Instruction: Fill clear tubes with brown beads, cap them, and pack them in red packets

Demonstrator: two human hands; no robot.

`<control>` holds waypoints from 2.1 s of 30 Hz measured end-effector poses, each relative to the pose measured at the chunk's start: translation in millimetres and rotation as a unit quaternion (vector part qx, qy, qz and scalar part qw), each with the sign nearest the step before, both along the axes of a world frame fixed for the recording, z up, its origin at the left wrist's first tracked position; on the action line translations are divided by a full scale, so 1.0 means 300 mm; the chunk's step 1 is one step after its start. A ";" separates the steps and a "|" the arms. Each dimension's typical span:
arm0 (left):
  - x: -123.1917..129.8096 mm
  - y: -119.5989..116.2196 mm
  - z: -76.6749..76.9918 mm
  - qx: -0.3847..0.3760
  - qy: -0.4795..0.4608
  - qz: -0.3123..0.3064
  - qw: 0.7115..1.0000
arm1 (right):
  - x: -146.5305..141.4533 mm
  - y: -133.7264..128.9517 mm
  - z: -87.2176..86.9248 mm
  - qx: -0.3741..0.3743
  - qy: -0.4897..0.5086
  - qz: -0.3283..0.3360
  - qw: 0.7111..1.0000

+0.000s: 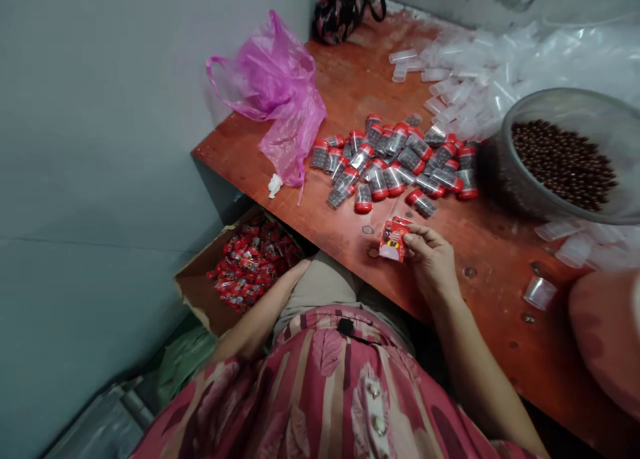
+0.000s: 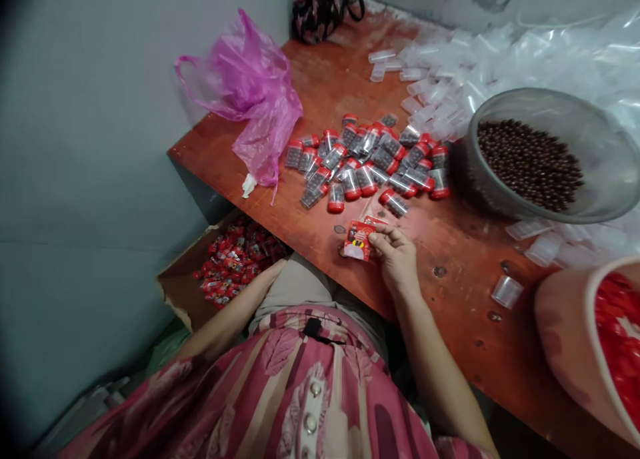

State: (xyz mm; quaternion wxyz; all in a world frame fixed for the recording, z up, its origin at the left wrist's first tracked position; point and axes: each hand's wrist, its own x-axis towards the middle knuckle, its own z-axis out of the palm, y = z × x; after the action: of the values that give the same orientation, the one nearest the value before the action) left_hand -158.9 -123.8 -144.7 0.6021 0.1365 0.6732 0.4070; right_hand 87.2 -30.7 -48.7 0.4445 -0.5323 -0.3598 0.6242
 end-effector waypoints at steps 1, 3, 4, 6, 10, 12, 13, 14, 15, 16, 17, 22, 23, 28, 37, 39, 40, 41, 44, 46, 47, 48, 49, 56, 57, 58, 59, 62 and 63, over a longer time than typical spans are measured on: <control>-0.012 -0.022 -0.006 -0.010 -0.004 -0.029 1.000 | -0.003 0.008 -0.004 0.000 0.003 0.003 1.000; -0.045 -0.063 0.007 -0.019 -0.007 -0.084 0.996 | -0.014 0.025 -0.009 0.008 -0.005 0.017 1.000; -0.064 -0.078 0.030 -0.011 -0.003 -0.105 0.994 | -0.020 0.032 -0.009 0.013 -0.012 0.023 1.000; -0.095 -0.092 0.103 0.022 0.019 -0.145 0.989 | -0.035 0.039 -0.007 0.021 -0.020 0.029 0.999; -0.057 -0.036 0.293 0.147 0.104 -0.189 0.965 | -0.069 0.022 0.011 0.029 -0.032 0.046 0.998; 0.015 0.021 0.355 0.168 0.021 -0.153 0.974 | -0.082 0.005 0.027 0.031 -0.038 0.063 0.997; 0.056 0.049 0.372 0.170 -0.034 -0.143 0.974 | -0.085 -0.005 0.034 0.033 -0.040 0.071 0.996; 0.097 0.074 0.380 0.176 -0.071 -0.138 0.972 | -0.085 -0.015 0.041 0.036 -0.039 0.079 0.996; 0.136 0.095 0.380 0.181 -0.097 -0.142 0.968 | -0.082 -0.026 0.046 0.039 -0.037 0.084 0.995; 0.170 0.110 0.374 0.181 -0.116 -0.151 0.965 | -0.076 -0.038 0.049 0.041 -0.035 0.087 0.995; 0.199 0.120 0.365 0.180 -0.128 -0.158 0.962 | -0.068 -0.050 0.049 0.040 -0.031 0.087 0.995; 0.270 0.119 0.319 0.157 -0.165 -0.164 0.960 | 0.005 -0.087 0.034 0.029 -0.036 0.092 0.995; 0.276 0.116 0.314 0.152 -0.167 -0.160 0.961 | 0.026 -0.079 0.033 0.039 -0.060 0.101 0.992; 0.290 0.113 0.307 0.139 -0.150 -0.120 0.972 | 0.137 0.064 0.042 0.175 -0.298 0.057 0.937; 0.301 0.148 0.313 0.117 -0.155 -0.031 0.981 | 0.100 0.304 0.047 0.181 -0.645 0.187 0.718; 0.301 0.162 0.326 0.113 -0.166 -0.007 0.980 | 0.101 0.307 0.043 0.164 -0.632 0.199 0.731; 0.301 0.170 0.333 0.108 -0.171 0.005 0.979 | 0.106 0.297 0.040 0.166 -0.609 0.190 0.752; 0.301 0.179 0.339 0.101 -0.177 0.014 0.979 | 0.112 0.279 0.038 0.171 -0.574 0.169 0.782; 0.303 0.205 0.348 0.089 -0.188 0.037 0.977 | 0.124 0.167 0.042 0.165 -0.379 0.085 0.907; 0.306 0.221 0.346 0.098 -0.196 0.047 0.975 | 0.118 0.057 0.051 0.126 -0.226 0.077 0.963; 0.309 0.228 0.343 0.103 -0.200 0.052 0.973 | 0.110 -0.002 0.055 0.111 -0.175 0.088 0.974; 0.312 0.234 0.340 0.109 -0.207 0.057 0.971 | 0.099 -0.057 0.059 0.098 -0.143 0.092 0.981; 0.316 0.240 0.337 0.112 -0.217 0.062 0.968 | 0.088 -0.108 0.060 0.089 -0.124 0.094 0.984; 0.358 0.259 0.349 0.119 -0.294 0.106 0.942 | 0.029 -0.239 0.025 0.087 -0.160 0.081 0.980; 0.365 0.258 0.352 0.121 -0.302 0.107 0.940 | 0.026 -0.236 0.021 0.087 -0.164 0.074 0.980; 0.372 0.257 0.356 0.124 -0.306 0.107 0.938 | 0.023 -0.231 0.018 0.087 -0.165 0.066 0.980; 0.378 0.255 0.360 0.128 -0.308 0.106 0.937 | 0.021 -0.227 0.017 0.088 -0.165 0.057 0.981; 0.398 0.248 0.367 0.144 -0.299 0.089 0.939 | 0.017 -0.215 0.019 0.087 -0.157 0.043 0.983; 0.404 0.245 0.369 0.151 -0.293 0.082 0.941 | 0.016 -0.213 0.020 0.085 -0.150 0.041 0.984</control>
State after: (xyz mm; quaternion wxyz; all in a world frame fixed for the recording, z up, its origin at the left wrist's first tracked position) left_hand -37.7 -50.2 -34.0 0.7096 0.0453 0.4069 0.5735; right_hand 91.9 -94.6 -42.6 0.4029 -0.5649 -0.4958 0.5222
